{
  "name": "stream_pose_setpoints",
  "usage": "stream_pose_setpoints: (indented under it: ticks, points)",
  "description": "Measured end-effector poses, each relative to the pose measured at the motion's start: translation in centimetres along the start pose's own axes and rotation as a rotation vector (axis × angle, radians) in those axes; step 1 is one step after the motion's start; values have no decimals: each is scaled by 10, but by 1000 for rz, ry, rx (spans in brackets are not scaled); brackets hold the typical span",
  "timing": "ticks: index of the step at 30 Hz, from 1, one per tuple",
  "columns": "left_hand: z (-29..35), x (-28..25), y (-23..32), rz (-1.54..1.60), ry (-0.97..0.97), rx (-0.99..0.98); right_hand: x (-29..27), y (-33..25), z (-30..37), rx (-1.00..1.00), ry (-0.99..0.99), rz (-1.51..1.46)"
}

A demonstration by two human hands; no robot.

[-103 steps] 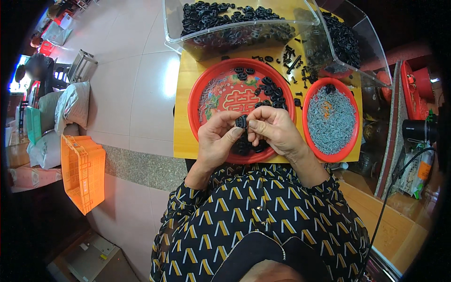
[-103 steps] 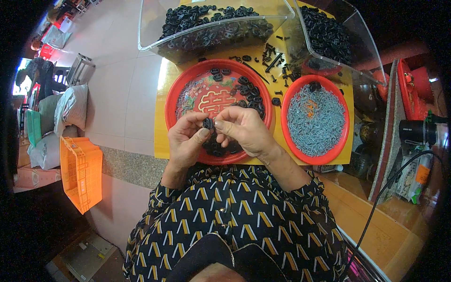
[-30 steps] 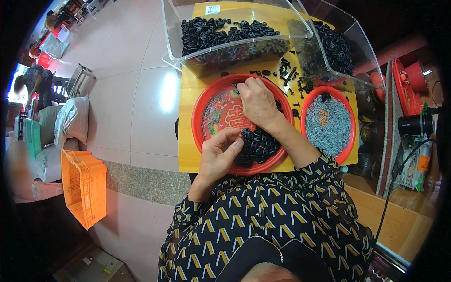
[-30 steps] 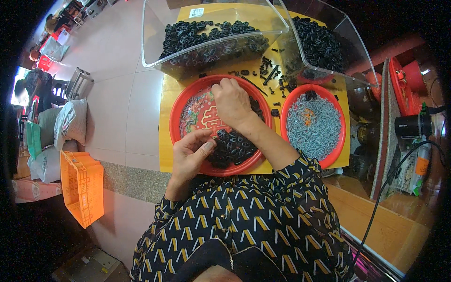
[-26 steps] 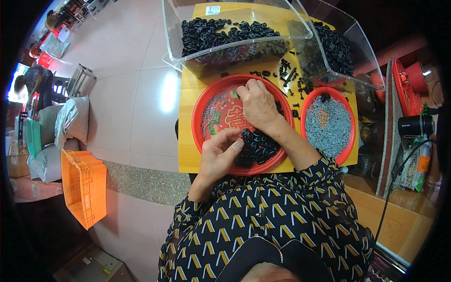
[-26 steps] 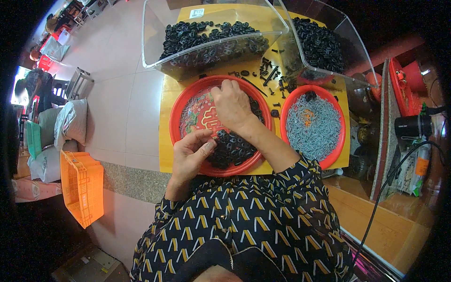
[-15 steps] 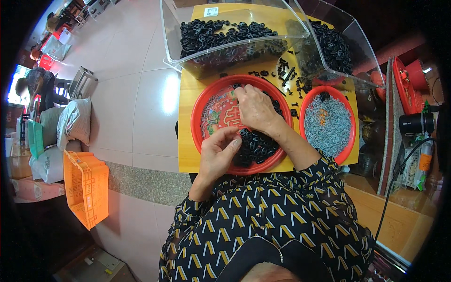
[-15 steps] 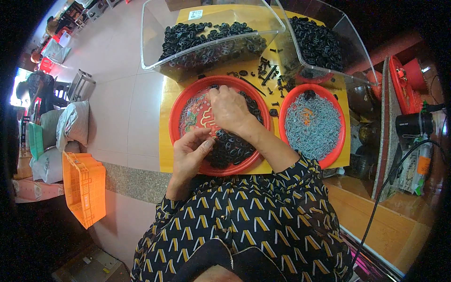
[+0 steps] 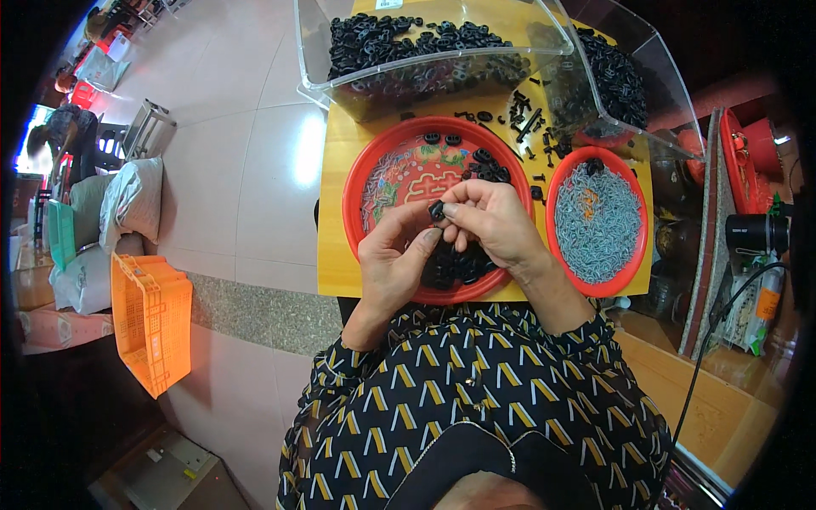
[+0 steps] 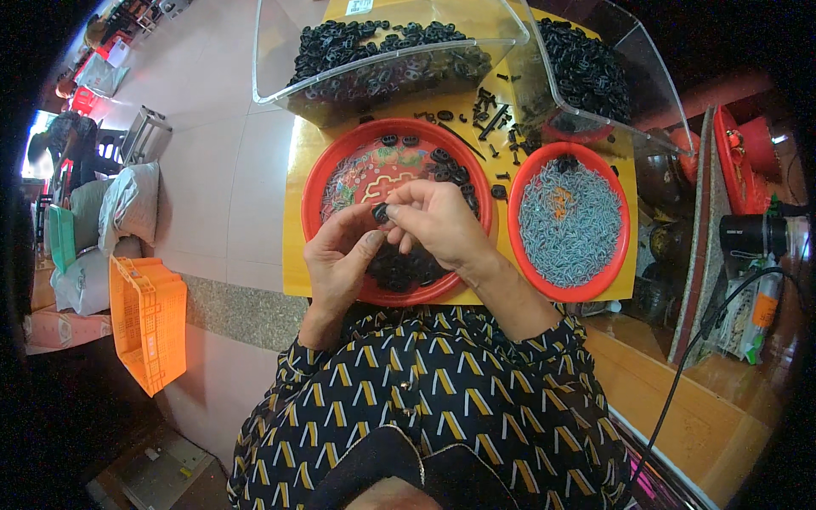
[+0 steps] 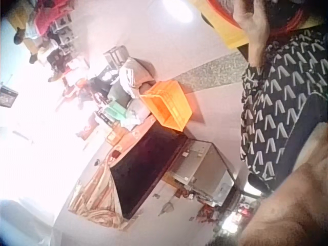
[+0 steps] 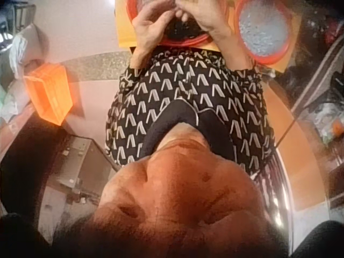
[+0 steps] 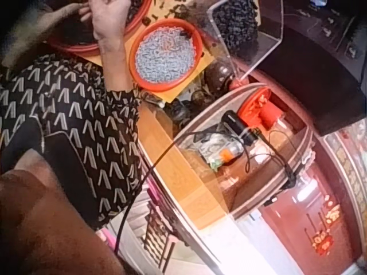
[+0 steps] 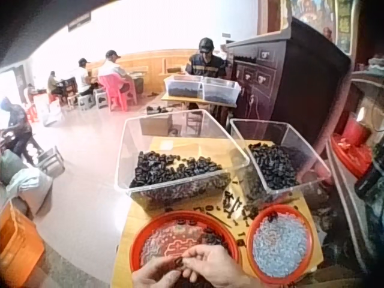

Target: The person sits at a table and repeatedly picks up small black plastic components and metal screws. They insert the screws into the plastic parts by hand and place the assembled units into a red tray.

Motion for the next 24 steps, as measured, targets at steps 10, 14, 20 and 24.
stream_pose_setpoints:
  ticks: [10, 14, 20, 24]
  points:
    - [3, -3, -4, 11, 23, -55, 6, 0, 18, 2, -4, -60]
    - [4, -1, 1, 6, 26, -10, 8, 2, 20, -1, -9, -99]
    - [3, 1, 1, 1, 52, 17, 6, 5, 19, -27, -15, -119]
    - [4, 0, -3, -21, 74, 17, 7, 5, 20, -30, -10, -134]
Point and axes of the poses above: each hand's wrist, its own z-axis away from the middle knuckle, its own x-axis out of the palm, y = z × x, the point moved 6 cm from there along -z, towards the middle knuckle
